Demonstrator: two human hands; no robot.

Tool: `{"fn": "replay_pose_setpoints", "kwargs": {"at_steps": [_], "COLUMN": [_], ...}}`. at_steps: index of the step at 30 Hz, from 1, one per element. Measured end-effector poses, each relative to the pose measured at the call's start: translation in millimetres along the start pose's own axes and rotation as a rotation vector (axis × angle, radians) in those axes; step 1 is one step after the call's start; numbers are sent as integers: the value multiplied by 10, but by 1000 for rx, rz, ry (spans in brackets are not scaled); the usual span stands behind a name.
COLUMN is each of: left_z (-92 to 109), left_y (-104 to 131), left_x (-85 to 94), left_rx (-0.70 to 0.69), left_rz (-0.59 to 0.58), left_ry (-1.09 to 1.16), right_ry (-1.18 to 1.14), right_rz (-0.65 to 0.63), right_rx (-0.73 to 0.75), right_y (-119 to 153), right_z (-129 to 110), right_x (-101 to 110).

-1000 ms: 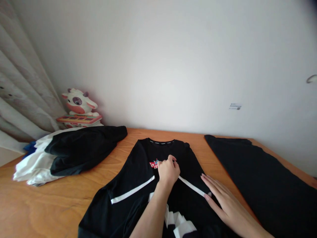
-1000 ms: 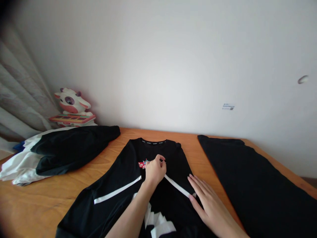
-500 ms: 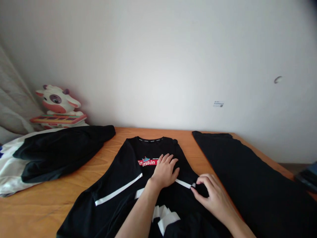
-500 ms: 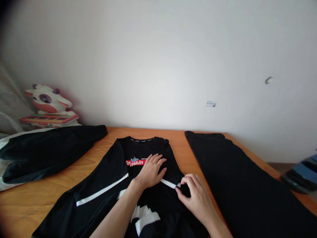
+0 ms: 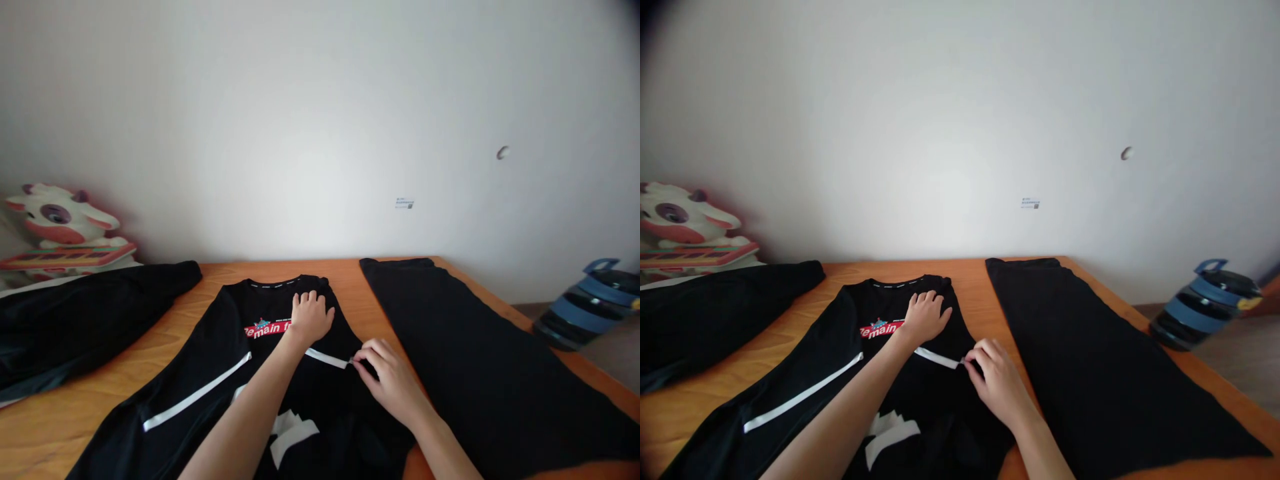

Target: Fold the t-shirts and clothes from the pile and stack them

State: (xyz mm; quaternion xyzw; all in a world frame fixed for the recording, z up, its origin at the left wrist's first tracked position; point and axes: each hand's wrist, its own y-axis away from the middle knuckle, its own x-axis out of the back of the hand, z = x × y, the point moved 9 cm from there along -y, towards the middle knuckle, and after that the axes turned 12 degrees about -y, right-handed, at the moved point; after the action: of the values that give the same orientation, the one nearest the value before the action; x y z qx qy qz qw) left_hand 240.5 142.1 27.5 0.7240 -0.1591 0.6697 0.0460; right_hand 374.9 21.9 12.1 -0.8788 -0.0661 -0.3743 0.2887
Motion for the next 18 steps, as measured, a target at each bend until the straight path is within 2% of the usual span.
{"fn": "replay_pose_setpoints", "kwargs": {"at_steps": [2, 4, 8, 11, 15, 18], "left_z": [119, 150, 54, 6, -7, -60], "left_y": [-174, -301, -411, -432, -432, -392], "left_x": [-73, -230, -527, -656, -687, -533], "left_rx": [-60, -69, -13, 4, 9, 60], "left_rz": [-34, -99, -153, -138, -86, 30], "left_ry": [25, 47, 41, 23, 16, 48], "right_ry": [22, 34, -10, -89, -103, -84], "right_rz": [-8, -26, -76, -108, -130, -88], "right_rx": [-6, -16, -37, -60, -80, -61], "right_y": [-9, -15, 3, 51, 102, 90], "right_z": [2, 14, 37, 42, 5, -53], "right_x": [-10, -23, -25, -18, -11, 41]}}
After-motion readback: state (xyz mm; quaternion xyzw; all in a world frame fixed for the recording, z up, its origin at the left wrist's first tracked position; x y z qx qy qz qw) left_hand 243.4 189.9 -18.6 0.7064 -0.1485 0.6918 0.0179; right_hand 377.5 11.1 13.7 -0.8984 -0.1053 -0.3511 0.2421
